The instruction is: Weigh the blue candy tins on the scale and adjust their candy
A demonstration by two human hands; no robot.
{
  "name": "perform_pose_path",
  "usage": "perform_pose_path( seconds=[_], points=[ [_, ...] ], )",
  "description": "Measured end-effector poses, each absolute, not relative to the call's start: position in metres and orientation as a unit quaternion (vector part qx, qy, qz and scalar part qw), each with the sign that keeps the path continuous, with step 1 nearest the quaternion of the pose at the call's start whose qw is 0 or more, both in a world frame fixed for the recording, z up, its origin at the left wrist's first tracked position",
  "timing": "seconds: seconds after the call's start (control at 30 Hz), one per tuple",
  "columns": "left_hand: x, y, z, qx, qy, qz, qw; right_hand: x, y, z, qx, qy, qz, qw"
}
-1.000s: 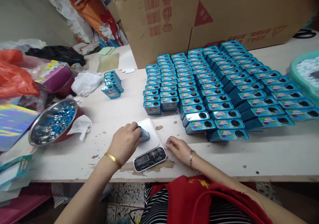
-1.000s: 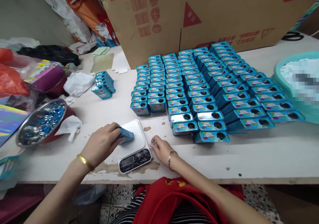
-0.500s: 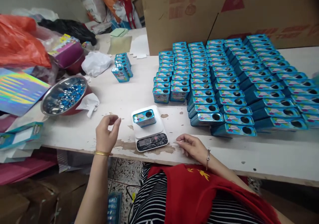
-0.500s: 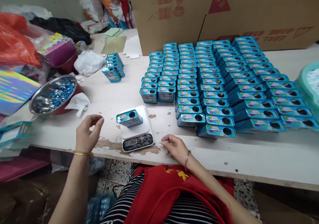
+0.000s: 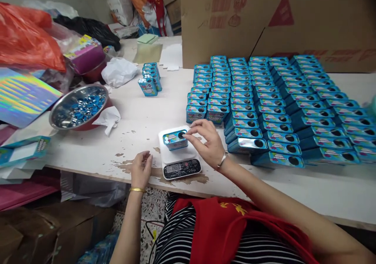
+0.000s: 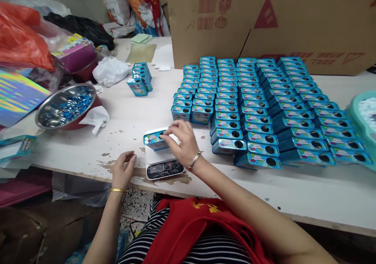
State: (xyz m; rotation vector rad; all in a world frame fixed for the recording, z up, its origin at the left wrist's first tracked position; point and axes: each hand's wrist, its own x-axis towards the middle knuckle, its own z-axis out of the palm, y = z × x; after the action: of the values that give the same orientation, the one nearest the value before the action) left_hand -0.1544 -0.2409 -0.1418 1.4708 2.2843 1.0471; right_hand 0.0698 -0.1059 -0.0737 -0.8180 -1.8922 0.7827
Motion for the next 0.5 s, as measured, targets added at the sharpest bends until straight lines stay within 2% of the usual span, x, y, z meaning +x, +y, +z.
perform_pose_path(
  seconds=[0.13,0.23,0.37,0.5],
  points=[
    [-0.133,-0.234,-0.113,0.567,0.732,0.378,0.001,0.047,-0.092,-0.079,-0.32,-0.795,0.285,0.43],
    [-0.116,-0.227,-0.097,0.638,0.693,0.331,-0.063,0.051,-0.091,-0.084,-0.32,-0.792,0.286,0.434],
    [-0.103,-0.216,-0.091,0.693,0.67,0.248,-0.103,0.086,-0.099,-0.085,-0.355,-0.762,0.296,0.454],
    [-0.092,-0.204,-0.087,0.71,0.663,0.215,-0.104,0.144,-0.104,-0.086,-0.422,-0.733,0.291,0.446]
  ],
)
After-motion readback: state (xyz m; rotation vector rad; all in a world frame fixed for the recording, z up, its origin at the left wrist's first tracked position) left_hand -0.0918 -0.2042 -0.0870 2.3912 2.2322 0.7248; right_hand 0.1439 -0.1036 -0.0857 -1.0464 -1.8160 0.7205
